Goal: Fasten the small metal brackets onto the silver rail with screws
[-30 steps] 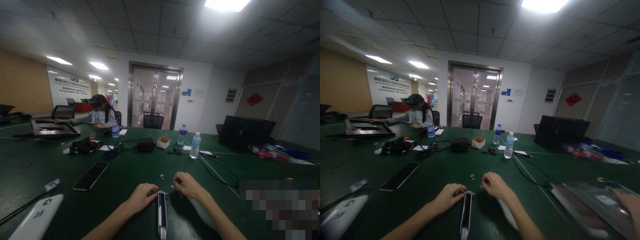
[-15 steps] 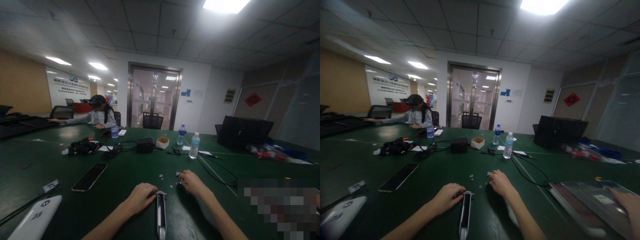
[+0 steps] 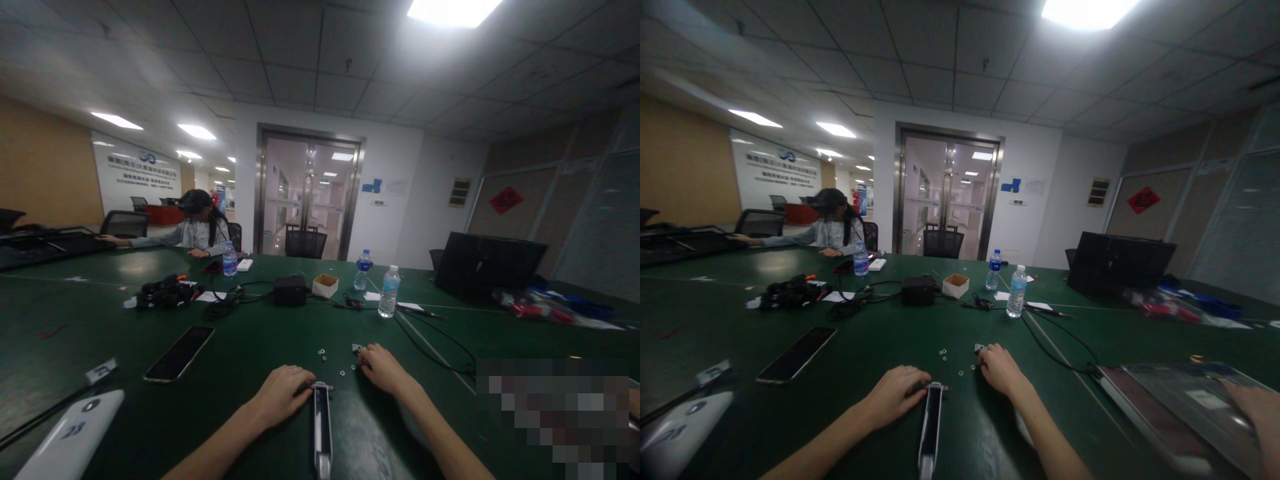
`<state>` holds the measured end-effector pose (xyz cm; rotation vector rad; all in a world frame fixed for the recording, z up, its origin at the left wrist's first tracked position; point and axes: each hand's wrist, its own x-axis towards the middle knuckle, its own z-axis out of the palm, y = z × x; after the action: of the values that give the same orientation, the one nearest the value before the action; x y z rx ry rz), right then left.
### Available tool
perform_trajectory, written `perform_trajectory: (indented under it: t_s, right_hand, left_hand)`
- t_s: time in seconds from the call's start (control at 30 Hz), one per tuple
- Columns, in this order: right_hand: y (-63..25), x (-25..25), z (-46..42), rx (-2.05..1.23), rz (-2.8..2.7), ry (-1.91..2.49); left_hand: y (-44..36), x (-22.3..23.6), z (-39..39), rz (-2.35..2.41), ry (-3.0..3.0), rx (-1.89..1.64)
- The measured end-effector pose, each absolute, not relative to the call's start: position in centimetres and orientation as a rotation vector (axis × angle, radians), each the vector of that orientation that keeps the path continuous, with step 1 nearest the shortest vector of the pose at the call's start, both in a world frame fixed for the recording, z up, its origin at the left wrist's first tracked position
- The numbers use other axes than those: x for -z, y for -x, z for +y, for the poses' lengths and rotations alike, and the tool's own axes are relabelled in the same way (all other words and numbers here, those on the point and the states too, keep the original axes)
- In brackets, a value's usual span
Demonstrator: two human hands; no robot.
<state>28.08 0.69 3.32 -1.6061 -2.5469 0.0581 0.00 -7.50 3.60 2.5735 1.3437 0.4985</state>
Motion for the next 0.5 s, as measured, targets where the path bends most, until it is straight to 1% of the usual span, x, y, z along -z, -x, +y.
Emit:
perform_trajectory:
  t_s: [0.2, 0.37, 0.5]
  right_hand:
    - [-27.4, -3.1, 0.6, -0.070, -2.546, 1.593]
    - [-27.1, -3.4, 0.2, -0.195, -2.502, 1.631]
    - [-26.7, -3.9, -0.3, -0.237, -2.481, 1.533]
  left_hand:
    - [0.1, -3.6, -7.5, 1.349, -2.563, -0.515]
    - [-0.1, -4.0, -7.7, 1.370, -2.554, -0.519]
    - [-0.2, -4.3, -7.9, 1.377, -2.522, -0.574]
